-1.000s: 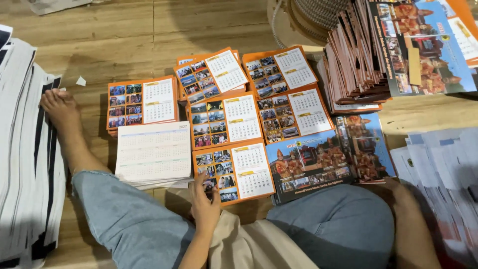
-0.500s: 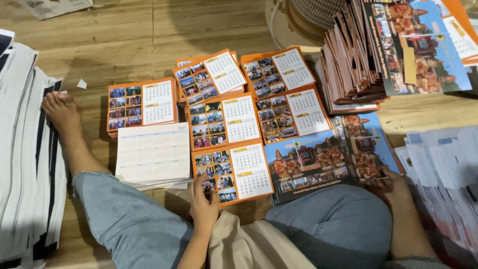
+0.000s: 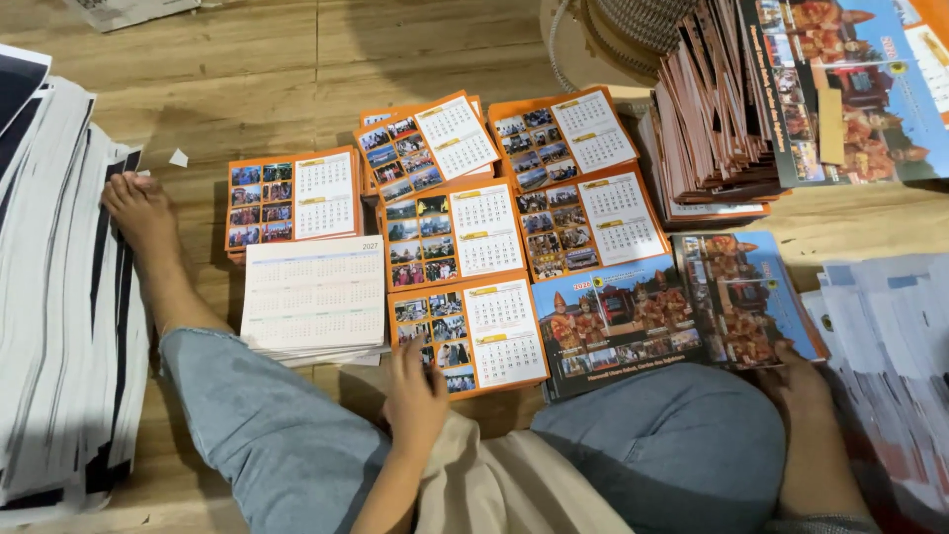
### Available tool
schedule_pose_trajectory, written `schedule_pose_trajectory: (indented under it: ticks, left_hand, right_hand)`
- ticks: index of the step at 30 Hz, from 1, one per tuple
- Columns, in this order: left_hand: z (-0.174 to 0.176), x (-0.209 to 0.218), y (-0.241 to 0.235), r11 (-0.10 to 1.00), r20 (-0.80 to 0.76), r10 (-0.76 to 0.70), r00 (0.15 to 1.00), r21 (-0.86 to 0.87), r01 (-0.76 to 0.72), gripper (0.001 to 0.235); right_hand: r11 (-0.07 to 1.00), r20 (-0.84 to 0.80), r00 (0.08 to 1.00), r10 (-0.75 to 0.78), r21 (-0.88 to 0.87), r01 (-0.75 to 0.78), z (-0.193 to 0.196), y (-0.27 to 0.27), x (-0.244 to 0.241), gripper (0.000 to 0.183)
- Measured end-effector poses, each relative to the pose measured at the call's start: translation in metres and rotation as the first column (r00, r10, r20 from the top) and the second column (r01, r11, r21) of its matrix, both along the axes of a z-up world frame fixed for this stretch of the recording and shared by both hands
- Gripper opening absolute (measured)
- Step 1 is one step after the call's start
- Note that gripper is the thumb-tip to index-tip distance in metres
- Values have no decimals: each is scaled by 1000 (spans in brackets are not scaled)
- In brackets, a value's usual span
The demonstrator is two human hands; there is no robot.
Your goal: The person sits on the floor and repeatedly picks up small orange calendars, flips through their pages, and places them into a growing stack. The person handles the calendars one at a time, inspecting the contents before stacking them.
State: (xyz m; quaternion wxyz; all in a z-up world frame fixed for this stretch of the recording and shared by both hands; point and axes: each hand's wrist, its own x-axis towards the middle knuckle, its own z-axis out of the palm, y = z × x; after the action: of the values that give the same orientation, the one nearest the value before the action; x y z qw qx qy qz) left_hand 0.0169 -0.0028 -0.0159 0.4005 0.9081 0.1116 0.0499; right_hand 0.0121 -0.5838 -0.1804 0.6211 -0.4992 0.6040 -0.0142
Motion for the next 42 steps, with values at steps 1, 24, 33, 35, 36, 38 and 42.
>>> schedule_pose_trajectory:
  ticks: [1,24,33,35,36,38,42]
  left_hand:
    - [6,-2,-8,978,3,-100,995,186,98,48]
    - [5,41,-122,309,22,-933,358,555,772,7]
    - [73,80,-134,757,361,-649,669,221,615,16]
    - [105,93,-129,872,532,-413,739,-2,489,27]
    - [105,100,-126,873,535,-414,736,5,487,27]
    - [104,112,-121,897,433,-358,827,-87,434,39]
    - [53,127,-125,874,436,-479,762,158,459,47]
  right_hand:
    - [998,81,996,40,-53,-36,-5,-4,-3,17]
    - [108,-344,449,825,-683,-722,206,200,5,33]
    - [-246,-379,52,924,-693,-678,255,252,43,33]
    - [-378,-547,422,723,-825,-421,246,239,65,13]
    - [-375,-541,424,726,-829,-415,256,236,74,13]
    - [-381,-311,639,703,-924,-31,274,230,91,15]
    - [14,83,392,916,-984,176,278,261,124,30]
